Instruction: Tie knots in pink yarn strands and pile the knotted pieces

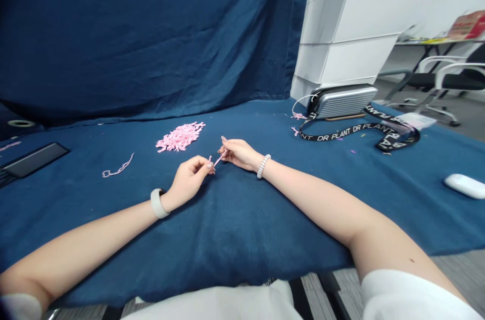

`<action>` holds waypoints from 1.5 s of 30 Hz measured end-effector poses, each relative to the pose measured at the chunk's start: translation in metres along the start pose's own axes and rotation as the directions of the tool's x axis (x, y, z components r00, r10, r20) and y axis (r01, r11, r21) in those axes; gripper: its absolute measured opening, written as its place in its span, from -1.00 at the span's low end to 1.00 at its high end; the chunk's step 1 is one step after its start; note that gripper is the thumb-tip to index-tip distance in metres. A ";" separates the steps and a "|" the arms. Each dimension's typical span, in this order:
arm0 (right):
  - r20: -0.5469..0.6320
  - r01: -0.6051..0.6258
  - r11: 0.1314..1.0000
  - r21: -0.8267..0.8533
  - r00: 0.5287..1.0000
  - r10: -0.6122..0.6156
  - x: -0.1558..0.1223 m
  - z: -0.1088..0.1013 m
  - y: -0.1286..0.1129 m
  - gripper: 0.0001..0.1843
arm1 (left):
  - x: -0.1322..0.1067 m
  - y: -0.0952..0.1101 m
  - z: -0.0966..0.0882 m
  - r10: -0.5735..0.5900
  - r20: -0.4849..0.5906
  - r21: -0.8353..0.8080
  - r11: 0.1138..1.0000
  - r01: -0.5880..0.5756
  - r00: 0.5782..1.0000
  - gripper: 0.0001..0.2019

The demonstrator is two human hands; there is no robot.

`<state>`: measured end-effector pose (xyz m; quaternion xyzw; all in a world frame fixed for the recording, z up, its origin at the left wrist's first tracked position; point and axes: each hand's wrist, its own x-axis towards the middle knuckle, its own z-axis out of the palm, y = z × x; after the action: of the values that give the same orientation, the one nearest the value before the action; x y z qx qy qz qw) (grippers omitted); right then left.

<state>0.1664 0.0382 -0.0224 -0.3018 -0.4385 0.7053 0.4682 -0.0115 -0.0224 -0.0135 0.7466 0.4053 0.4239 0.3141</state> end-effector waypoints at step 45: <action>0.375 -0.075 0.995 0.062 0.926 0.047 -0.011 -0.003 -0.006 -0.74 | 0.003 -0.002 0.001 -0.064 0.043 -0.028 0.997 0.066 0.997 -0.79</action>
<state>0.1751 0.0297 -0.0181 -0.1580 -0.4832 0.7799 0.3651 -0.0106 -0.0183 -0.0145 0.7369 0.4164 0.4038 0.3472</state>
